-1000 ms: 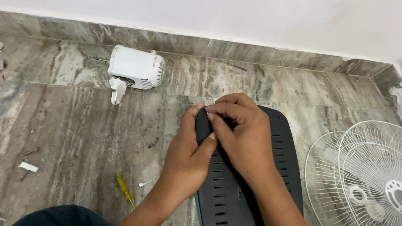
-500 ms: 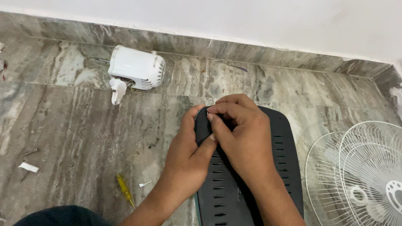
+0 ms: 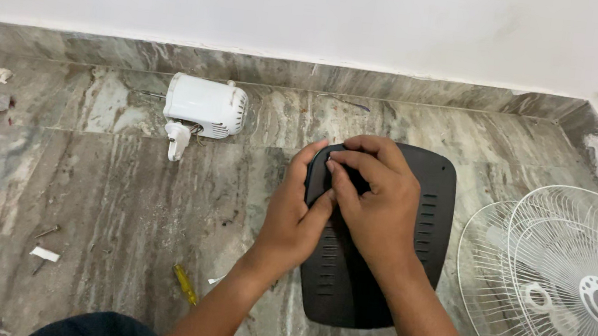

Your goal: The person assembles the base of an electric fan by attaching a black plastic cover to a blue housing. They use a yellow screwdriver to tighten several screws into the cover, securing it to the base.

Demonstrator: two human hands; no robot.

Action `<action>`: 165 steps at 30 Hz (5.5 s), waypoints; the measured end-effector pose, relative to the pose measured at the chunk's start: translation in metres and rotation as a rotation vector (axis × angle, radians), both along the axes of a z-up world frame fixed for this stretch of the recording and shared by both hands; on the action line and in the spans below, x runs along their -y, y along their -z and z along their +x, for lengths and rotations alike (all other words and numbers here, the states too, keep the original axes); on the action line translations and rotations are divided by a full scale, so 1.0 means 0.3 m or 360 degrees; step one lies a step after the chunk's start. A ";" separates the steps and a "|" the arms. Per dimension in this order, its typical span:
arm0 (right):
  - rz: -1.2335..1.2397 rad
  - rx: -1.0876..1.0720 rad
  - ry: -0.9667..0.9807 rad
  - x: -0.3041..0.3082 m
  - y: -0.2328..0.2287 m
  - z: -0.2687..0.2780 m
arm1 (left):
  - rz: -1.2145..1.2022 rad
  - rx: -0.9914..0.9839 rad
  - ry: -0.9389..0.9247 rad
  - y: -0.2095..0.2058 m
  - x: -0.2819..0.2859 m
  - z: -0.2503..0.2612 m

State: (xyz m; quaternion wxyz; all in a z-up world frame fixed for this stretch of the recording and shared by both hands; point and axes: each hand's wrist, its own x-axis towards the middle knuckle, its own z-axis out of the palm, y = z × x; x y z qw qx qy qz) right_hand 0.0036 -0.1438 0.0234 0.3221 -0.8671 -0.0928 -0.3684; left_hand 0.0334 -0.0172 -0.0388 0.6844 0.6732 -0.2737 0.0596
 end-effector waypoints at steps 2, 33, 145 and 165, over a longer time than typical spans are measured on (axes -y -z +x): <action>0.0050 0.0046 0.0033 0.011 0.028 0.007 | -0.0023 0.0161 -0.0023 0.024 0.028 0.034; -0.0021 0.0065 0.0212 0.050 0.279 -0.025 | 0.0258 -0.0072 -0.0011 0.157 -0.011 0.099; 0.1107 0.0301 -0.0495 0.144 -0.032 0.009 | 0.0389 -0.0354 -0.0261 -0.206 0.038 -0.030; 0.0618 0.0332 -0.0557 0.104 0.047 0.050 | 0.0395 -0.0446 -0.0212 -0.196 0.020 -0.002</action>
